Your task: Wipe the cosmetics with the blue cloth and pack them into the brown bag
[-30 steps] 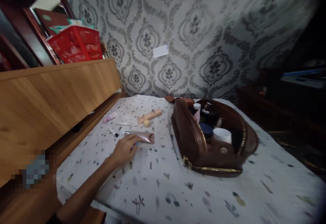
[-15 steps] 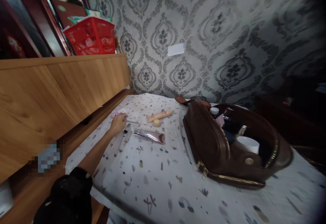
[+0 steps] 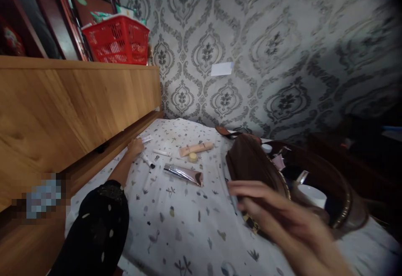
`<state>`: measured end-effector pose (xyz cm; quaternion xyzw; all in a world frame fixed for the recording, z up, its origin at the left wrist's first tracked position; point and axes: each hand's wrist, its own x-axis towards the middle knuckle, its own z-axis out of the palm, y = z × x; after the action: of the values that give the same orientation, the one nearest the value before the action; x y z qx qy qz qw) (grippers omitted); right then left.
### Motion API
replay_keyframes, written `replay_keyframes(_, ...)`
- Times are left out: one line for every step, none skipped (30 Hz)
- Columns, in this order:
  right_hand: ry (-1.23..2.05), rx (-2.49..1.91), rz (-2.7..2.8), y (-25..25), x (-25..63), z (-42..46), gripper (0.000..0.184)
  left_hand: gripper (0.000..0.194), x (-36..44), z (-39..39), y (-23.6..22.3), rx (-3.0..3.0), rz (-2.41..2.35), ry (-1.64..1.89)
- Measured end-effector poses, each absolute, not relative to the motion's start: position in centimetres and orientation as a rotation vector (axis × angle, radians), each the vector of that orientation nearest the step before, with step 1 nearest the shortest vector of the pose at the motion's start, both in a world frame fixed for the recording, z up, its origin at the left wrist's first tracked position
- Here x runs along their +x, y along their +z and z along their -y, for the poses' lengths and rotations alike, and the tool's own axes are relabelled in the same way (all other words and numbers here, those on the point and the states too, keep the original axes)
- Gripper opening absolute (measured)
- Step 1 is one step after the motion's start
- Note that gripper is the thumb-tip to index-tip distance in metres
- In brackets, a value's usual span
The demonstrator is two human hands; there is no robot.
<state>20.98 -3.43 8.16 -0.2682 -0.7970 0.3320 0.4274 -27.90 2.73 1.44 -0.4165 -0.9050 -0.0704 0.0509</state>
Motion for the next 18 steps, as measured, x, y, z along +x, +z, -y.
replay_keyframes(0.910, -0.661, 2.015, 8.0, 19.4, 3.0, 0.023, 0.034, -28.2, -2.8, 1.3, -1.263, 2.757, -0.204)
replay_keyframes(0.998, -0.652, 2.026, 7.4, 17.9, 2.6, 0.023, 0.034, -28.4, -2.9, 1.2, -1.257, 2.756, -0.198)
replay_keyframes(1.079, -0.650, 2.024, 6.5, 16.5, 2.3, 0.024, 0.035, -28.5, -2.9, 1.0, -1.247, 2.755, -0.195)
replay_keyframes(1.139, -0.654, 2.004, 5.4, 15.2, 2.1, 0.025, 0.036, -28.5, -3.0, 0.9, -1.233, 2.759, -0.194)
replay_keyframes(1.184, -0.682, 1.996, 4.1, 14.1, 2.0, 0.025, 0.037, -28.5, -3.0, 0.8, -1.219, 2.766, -0.196)
replay_keyframes(1.227, -0.702, 1.997, 2.7, 13.2, 2.0, 0.024, 0.039, -28.3, -3.0, 0.7, -1.207, 2.776, -0.202)
replay_keyframes(1.256, -0.718, 1.987, 1.4, 12.6, 2.0, 0.024, 0.041, -28.2, -2.9, 0.7, -1.200, 2.787, -0.212)
replay_keyframes(1.265, -0.732, 1.963, 0.2, 12.2, 2.1, 0.024, 0.042, -28.0, -2.8, 0.7, -1.200, 2.795, -0.226)
replay_keyframes(1.268, -0.750, 1.936, -0.8, 11.9, 2.2, 0.024, 0.043, -27.7, -2.7, 0.7, -1.205, 2.798, -0.242)
replay_keyframes(1.274, -0.768, 1.924, -1.7, 11.8, 2.2, 0.024, 0.043, -27.4, -2.4, 0.9, -1.213, 2.795, -0.262)
replay_keyframes(1.269, -0.777, 1.916, -2.4, 11.8, 2.3, 0.023, 0.043, -27.1, -2.2, 1.1, -1.221, 2.788, -0.285)
replay_keyframes(1.275, -0.782, 1.911, -2.9, 11.9, 2.4, 0.022, 0.043, -26.7, -1.9, 1.4, -1.227, 2.775, -0.310)
replay_keyframes(1.294, -0.785, 1.900, -3.2, 12.0, 2.4, 0.022, 0.043, -26.4, -1.6, 1.7, -1.233, 2.756, -0.339)
replay_keyframes(1.329, -0.789, 1.877, -3.5, 12.1, 2.4, 0.023, 0.043, -25.9, -1.3, 2.2, -1.240, 2.733, -0.370)
replay_keyframes(1.376, -0.794, 1.839, -3.6, 12.2, 2.3, 0.024, 0.043, -25.4, -1.0, 2.6, -1.250, 2.710, -0.401)
replay_keyframes(1.426, -0.797, 1.791, -3.8, 12.3, 2.2, 0.027, 0.042, -24.7, -0.8, 3.0, -1.268, 2.685, -0.435)
replay_keyframes(1.470, -0.792, 1.745, -3.9, 12.3, 2.0, 0.030, 0.042, -23.8, -0.5, 3.3, -1.296, 2.663, -0.476)
replay_keyframes(1.500, -0.776, 1.708, -4.0, 12.4, 1.9, 0.034, 0.041, -22.7, -0.3, 3.5, -1.334, 2.641, -0.510)
